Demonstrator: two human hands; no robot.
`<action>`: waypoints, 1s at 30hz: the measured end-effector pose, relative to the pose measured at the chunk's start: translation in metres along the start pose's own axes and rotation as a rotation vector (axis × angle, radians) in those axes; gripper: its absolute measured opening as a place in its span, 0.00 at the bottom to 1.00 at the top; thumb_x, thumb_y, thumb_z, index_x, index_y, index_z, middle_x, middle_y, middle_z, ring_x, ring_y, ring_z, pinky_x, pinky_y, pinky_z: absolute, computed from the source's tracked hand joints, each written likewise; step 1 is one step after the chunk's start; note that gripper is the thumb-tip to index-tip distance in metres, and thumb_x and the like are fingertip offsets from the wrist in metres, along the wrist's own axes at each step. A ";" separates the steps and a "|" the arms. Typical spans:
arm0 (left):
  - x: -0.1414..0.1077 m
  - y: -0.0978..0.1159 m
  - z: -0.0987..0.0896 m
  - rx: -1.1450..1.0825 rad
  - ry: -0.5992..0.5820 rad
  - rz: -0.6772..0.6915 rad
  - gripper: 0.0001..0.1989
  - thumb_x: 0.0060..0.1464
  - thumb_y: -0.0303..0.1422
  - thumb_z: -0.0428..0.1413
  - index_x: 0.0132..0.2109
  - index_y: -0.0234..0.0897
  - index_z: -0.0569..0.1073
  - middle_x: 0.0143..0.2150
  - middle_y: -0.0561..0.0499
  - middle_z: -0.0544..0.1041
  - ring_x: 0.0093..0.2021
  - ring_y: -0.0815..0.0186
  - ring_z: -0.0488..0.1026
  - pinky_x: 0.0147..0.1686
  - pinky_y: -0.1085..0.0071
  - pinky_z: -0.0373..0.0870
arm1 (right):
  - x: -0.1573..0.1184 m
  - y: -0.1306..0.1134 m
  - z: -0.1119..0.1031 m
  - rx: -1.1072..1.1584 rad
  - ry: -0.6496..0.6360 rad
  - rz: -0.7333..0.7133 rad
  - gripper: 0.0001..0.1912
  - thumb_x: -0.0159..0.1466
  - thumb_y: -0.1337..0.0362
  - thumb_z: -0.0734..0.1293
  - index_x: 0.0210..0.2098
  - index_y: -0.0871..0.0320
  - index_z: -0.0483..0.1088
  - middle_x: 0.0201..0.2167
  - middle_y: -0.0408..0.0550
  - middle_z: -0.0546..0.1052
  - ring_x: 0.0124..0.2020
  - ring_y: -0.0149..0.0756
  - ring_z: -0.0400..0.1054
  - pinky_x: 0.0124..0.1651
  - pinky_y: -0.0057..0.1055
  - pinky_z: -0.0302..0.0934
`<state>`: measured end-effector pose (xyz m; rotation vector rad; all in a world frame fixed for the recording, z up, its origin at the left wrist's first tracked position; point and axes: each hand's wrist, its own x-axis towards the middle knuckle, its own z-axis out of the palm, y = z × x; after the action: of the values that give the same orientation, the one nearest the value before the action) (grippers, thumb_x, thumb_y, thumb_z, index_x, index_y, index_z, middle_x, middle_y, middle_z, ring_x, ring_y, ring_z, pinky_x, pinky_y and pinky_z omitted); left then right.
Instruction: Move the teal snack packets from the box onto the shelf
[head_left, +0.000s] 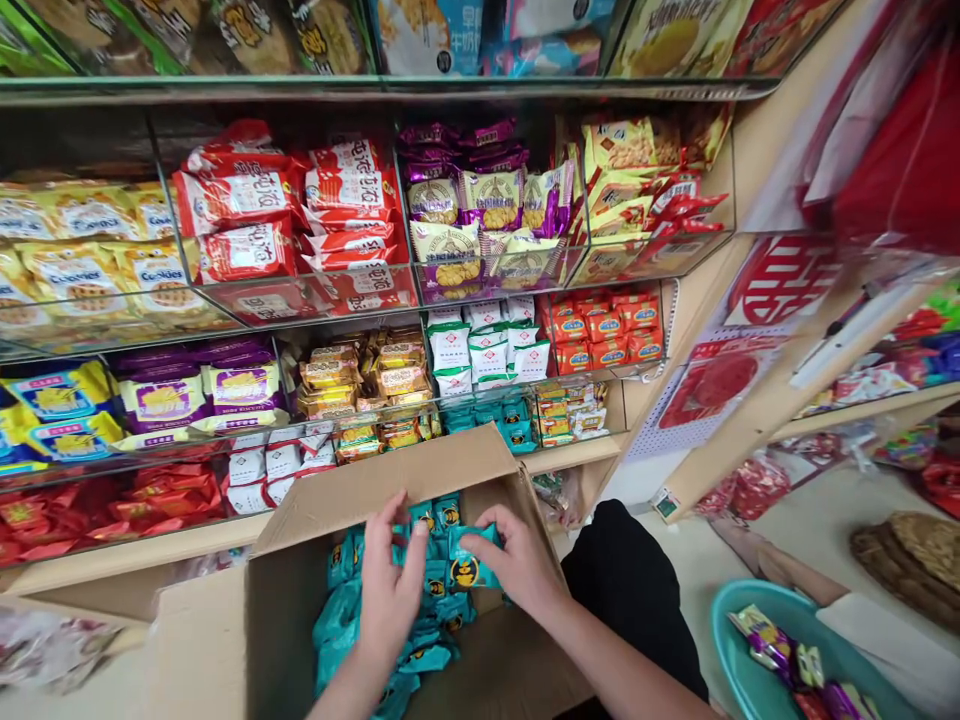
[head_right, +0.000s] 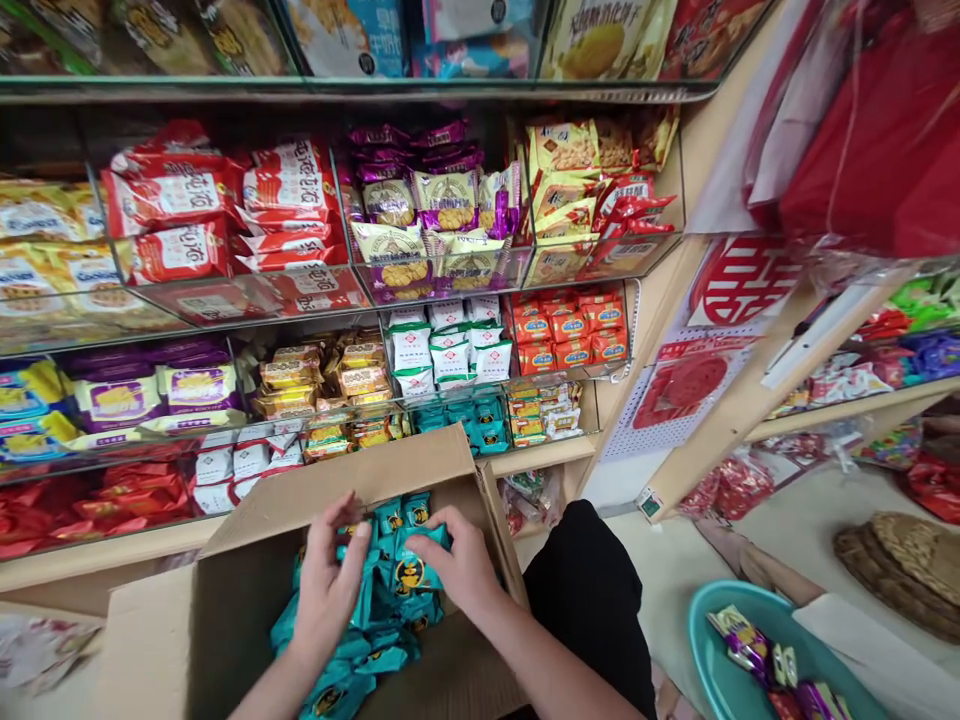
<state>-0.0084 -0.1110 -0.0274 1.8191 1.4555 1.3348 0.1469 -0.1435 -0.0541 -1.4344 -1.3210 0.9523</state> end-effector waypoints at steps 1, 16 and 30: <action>-0.013 0.004 0.004 -0.099 -0.014 -0.117 0.21 0.52 0.42 0.48 0.51 0.38 0.63 0.41 0.48 0.70 0.39 0.65 0.68 0.37 0.69 0.67 | -0.003 -0.012 -0.006 0.105 -0.012 -0.016 0.14 0.54 0.54 0.66 0.30 0.59 0.64 0.21 0.39 0.65 0.24 0.28 0.59 0.27 0.23 0.52; -0.036 0.045 0.011 -0.233 -0.138 -0.346 0.20 0.46 0.46 0.52 0.40 0.35 0.70 0.33 0.49 0.74 0.34 0.63 0.70 0.33 0.69 0.68 | -0.006 -0.017 0.009 0.366 0.322 0.056 0.17 0.60 0.51 0.57 0.24 0.58 0.56 0.20 0.39 0.58 0.22 0.27 0.53 0.24 0.23 0.50; -0.033 0.040 0.012 0.011 0.062 -0.244 0.19 0.52 0.46 0.45 0.21 0.38 0.59 0.18 0.57 0.56 0.20 0.72 0.55 0.21 0.75 0.55 | -0.010 -0.021 0.008 0.213 0.335 0.011 0.20 0.62 0.50 0.54 0.20 0.57 0.50 0.18 0.39 0.52 0.22 0.28 0.49 0.25 0.24 0.47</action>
<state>0.0217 -0.1526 -0.0138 1.5589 1.6597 1.2719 0.1320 -0.1526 -0.0363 -1.3661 -0.9377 0.7918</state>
